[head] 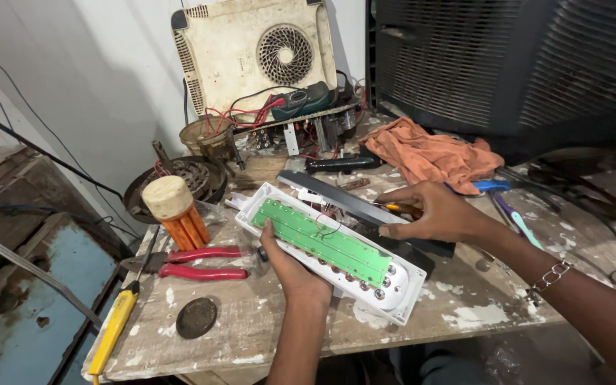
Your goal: The person unscrews the housing of an LED light fixture with a screwdriver, pries the casing open, and lifts out the internal LED panel and circuit board. They turn the fixture over and handle the exposed LED board on the workbench.
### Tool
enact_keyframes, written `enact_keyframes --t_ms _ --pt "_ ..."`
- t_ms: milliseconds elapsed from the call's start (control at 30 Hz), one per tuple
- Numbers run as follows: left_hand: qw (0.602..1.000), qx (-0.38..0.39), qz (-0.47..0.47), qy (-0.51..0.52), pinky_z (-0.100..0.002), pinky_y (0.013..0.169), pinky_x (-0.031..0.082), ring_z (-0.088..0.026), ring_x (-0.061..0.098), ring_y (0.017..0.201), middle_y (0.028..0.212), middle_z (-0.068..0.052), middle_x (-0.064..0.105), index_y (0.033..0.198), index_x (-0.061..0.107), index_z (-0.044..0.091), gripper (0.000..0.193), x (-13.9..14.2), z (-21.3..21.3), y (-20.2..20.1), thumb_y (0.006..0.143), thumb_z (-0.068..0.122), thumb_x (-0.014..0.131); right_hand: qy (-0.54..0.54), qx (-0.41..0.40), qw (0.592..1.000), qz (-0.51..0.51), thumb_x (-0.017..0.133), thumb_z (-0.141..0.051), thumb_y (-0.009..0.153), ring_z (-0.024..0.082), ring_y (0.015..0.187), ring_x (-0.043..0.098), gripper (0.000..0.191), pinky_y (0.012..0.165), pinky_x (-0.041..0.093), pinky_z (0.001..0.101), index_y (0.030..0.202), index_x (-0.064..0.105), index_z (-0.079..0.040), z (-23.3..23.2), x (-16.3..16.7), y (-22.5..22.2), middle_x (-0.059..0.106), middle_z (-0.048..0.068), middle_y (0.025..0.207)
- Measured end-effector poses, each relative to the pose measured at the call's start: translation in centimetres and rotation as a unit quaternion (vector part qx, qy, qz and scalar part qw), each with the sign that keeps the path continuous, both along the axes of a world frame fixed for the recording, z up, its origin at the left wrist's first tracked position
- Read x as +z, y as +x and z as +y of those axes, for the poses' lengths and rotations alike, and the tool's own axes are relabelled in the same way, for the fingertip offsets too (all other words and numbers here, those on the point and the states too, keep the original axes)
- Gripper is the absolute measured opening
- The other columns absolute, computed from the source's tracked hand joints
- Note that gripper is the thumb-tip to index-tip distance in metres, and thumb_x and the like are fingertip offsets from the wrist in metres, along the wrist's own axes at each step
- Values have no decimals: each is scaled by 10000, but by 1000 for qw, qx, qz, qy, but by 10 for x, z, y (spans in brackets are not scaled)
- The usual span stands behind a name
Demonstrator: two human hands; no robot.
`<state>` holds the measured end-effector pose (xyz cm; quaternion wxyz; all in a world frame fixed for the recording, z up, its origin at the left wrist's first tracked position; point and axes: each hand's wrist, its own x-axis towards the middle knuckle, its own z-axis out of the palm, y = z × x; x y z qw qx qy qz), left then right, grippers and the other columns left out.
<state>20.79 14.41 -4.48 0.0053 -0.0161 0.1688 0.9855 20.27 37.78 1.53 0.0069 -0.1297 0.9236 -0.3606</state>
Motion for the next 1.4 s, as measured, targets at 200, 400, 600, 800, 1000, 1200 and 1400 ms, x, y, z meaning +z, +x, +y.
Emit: enact_keyframes --t_ms 200,400,600,800,1000,1200,1400 --pt "999 -23 2 -23 -438 875 540 -314 686 961 1066 -223 717 1297 591 43 684 -5 -5 -6 910 593 469 -5 11 1000 -25 855 -394 701 205 984 755 754 889 580 331 1329 655 -28 -3 -4 -10 790 156 1119" --pt "999 -39 -31 -5 -444 915 542 -307 695 1002 1125 -188 725 1315 600 77 596 1 -16 -1 867 464 532 -28 52 998 -7 823 -404 735 199 1079 732 749 964 540 335 1362 639 -37 -19 2 -10 782 158 1191" --pt "997 -42 -62 -11 -433 934 552 -295 698 1025 1141 -158 728 1295 611 44 550 1 -19 0 843 355 584 68 -18 997 -43 832 -542 745 227 1116 729 765 1016 527 346 1364 652 -131 -29 12 -4 757 145 1202" --pt "998 -21 -66 3 -422 942 549 -278 697 1033 1158 -133 709 1251 615 37 481 -2 -17 1 868 325 572 108 -39 993 2 847 -559 714 248 993 774 738 950 567 356 1303 691 -142 -40 19 13 780 189 1078" --pt "998 -25 -52 3 -432 928 552 -280 694 1011 1132 -137 700 1249 609 37 482 -7 -14 -3 869 329 555 76 -8 988 133 820 -458 693 226 802 798 611 810 594 352 1168 759 -78 -44 18 23 812 133 947" --pt "998 -33 -59 -10 -449 930 548 -297 706 1018 1149 -171 712 1285 598 49 541 -10 -6 -8 853 367 536 100 11 965 243 934 -426 640 273 962 680 690 805 549 412 1180 729 -48 -42 26 40 686 154 1088" --pt "997 -34 -71 -23 -454 932 541 -285 686 1031 1175 -111 698 1302 604 121 535 -6 1 -7 851 402 542 162 93 981 59 909 -321 656 175 968 692 647 836 610 318 1269 721 -236 -32 54 65 652 37 1062"
